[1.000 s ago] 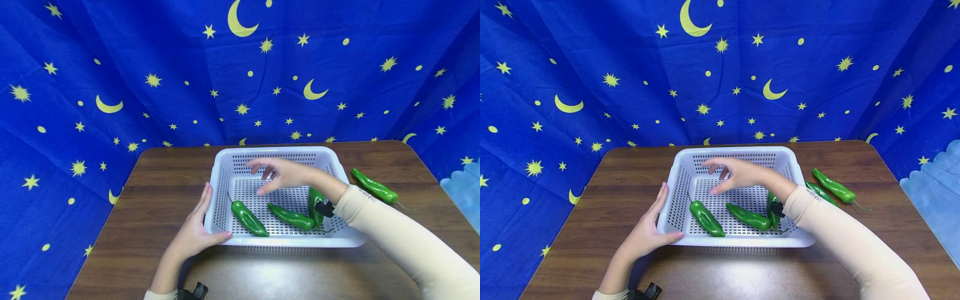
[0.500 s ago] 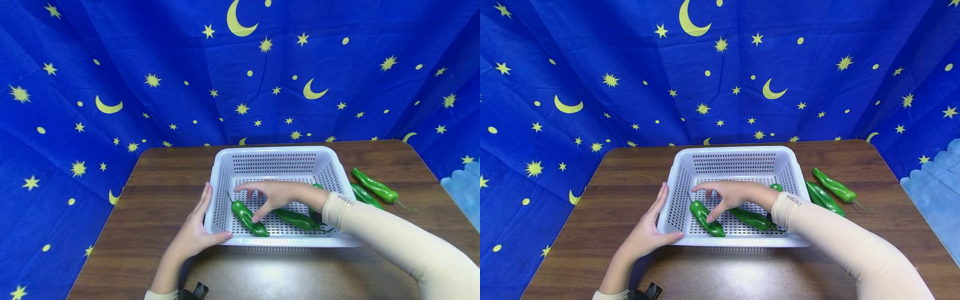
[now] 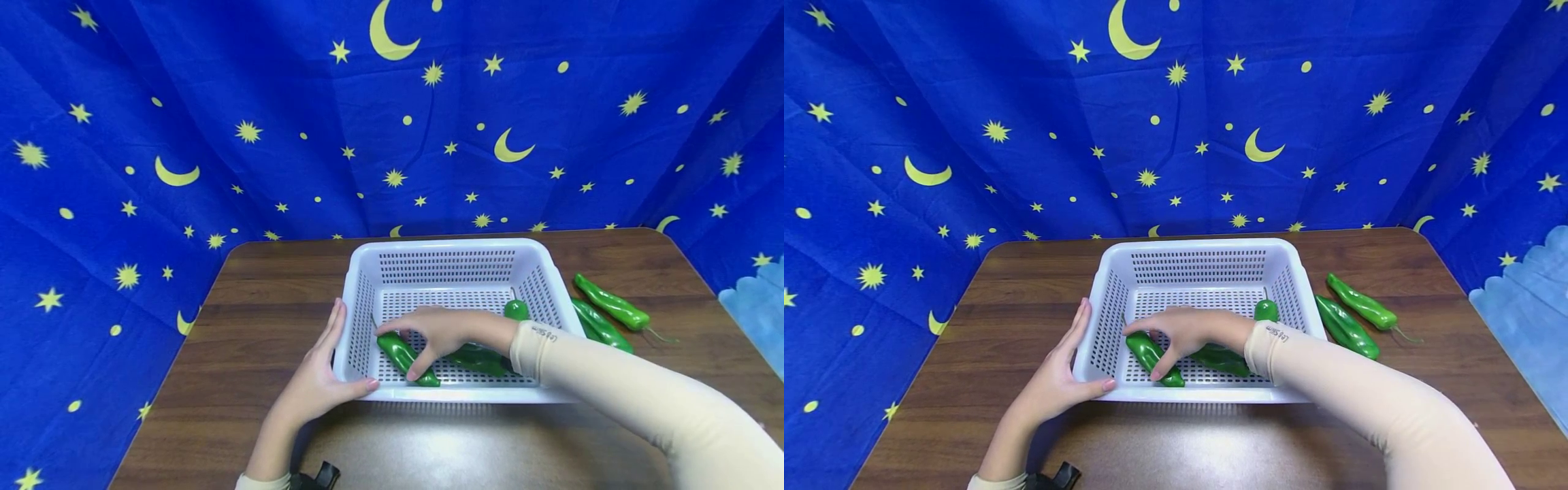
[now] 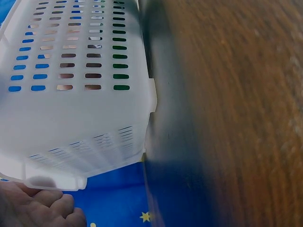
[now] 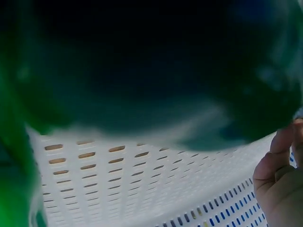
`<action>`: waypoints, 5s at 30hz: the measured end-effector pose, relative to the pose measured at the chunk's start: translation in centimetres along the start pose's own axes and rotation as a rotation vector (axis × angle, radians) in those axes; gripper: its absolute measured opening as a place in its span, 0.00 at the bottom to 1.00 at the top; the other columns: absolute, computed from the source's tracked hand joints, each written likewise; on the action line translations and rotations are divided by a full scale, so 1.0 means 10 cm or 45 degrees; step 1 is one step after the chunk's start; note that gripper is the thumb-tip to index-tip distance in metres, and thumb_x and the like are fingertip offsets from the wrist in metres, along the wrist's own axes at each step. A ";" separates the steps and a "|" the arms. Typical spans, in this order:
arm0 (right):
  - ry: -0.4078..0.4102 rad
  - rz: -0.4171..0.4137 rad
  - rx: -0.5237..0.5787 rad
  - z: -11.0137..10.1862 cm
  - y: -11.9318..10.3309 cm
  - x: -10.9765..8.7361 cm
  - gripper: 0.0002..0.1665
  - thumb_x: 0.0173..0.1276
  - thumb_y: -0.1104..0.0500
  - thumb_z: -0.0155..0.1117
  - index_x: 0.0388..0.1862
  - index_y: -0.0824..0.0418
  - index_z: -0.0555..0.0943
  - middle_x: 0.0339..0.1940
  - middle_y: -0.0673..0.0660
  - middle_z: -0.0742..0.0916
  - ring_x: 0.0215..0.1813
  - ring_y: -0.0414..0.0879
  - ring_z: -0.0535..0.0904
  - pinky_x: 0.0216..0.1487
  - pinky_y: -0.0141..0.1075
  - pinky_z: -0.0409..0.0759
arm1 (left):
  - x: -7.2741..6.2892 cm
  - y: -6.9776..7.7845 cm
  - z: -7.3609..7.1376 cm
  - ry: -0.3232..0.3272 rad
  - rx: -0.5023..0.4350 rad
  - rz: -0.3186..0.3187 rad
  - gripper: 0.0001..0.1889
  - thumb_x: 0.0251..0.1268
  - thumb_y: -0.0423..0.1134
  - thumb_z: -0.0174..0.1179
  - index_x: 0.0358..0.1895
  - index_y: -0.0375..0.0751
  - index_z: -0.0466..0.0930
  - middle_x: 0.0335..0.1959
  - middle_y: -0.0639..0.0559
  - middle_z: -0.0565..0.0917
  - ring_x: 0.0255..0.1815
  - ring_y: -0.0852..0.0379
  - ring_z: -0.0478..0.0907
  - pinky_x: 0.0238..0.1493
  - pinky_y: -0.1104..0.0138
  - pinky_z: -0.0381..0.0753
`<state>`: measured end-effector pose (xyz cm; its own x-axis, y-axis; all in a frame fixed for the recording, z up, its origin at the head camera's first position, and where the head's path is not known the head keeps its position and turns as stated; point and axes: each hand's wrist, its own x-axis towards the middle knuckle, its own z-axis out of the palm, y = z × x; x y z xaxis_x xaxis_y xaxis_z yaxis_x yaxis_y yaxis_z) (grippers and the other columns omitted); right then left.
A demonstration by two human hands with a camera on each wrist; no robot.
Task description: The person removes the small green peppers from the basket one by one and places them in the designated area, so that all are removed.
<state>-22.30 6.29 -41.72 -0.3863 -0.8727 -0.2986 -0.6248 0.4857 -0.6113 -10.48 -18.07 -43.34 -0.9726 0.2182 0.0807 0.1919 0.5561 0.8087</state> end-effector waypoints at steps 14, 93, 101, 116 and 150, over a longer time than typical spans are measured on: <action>-0.081 0.113 -0.045 0.04 -0.01 0.05 0.58 0.48 0.39 0.80 0.76 0.26 0.57 0.51 0.43 0.80 0.49 0.37 0.75 0.54 0.37 0.75 | 0.00 -0.02 0.00 0.003 0.003 0.011 0.64 0.47 0.55 0.77 0.81 0.56 0.37 0.83 0.57 0.35 0.81 0.38 0.49 0.71 0.43 0.62; 0.749 0.043 0.322 -0.89 0.24 -1.48 0.57 0.56 0.62 0.78 0.79 0.47 0.56 0.38 0.58 0.83 0.34 0.51 0.73 0.32 0.37 0.72 | 0.00 -0.01 0.02 0.020 0.023 -0.018 0.66 0.43 0.57 0.78 0.81 0.55 0.38 0.83 0.56 0.36 0.82 0.39 0.43 0.74 0.39 0.51; 0.796 0.030 0.457 -0.86 0.39 -1.77 0.57 0.60 0.68 0.72 0.80 0.48 0.52 0.45 0.60 0.85 0.38 0.46 0.82 0.34 0.36 0.83 | 0.00 -0.01 0.03 0.019 0.021 -0.014 0.66 0.43 0.55 0.79 0.81 0.55 0.37 0.83 0.56 0.36 0.82 0.39 0.43 0.75 0.40 0.51; 0.910 0.132 0.341 -0.69 0.71 -2.34 0.57 0.59 0.73 0.70 0.80 0.53 0.51 0.37 0.54 0.86 0.30 0.44 0.81 0.27 0.35 0.80 | 0.01 -0.01 0.02 0.023 0.027 0.002 0.67 0.43 0.56 0.78 0.81 0.55 0.37 0.83 0.56 0.36 0.82 0.40 0.43 0.76 0.41 0.51; 0.935 0.319 0.344 -0.07 1.70 -3.40 0.60 0.59 0.79 0.64 0.81 0.45 0.49 0.21 0.45 0.76 0.18 0.42 0.70 0.19 0.39 0.67 | 0.00 -0.02 0.02 0.024 0.021 0.005 0.67 0.43 0.56 0.79 0.81 0.55 0.37 0.83 0.56 0.36 0.82 0.40 0.42 0.75 0.40 0.51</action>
<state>-20.29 44.27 -41.49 -0.8969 -0.4395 0.0487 -0.3122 0.5514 -0.7736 -10.53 -18.03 -43.67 -0.9741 0.2054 0.0949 0.1977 0.5684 0.7987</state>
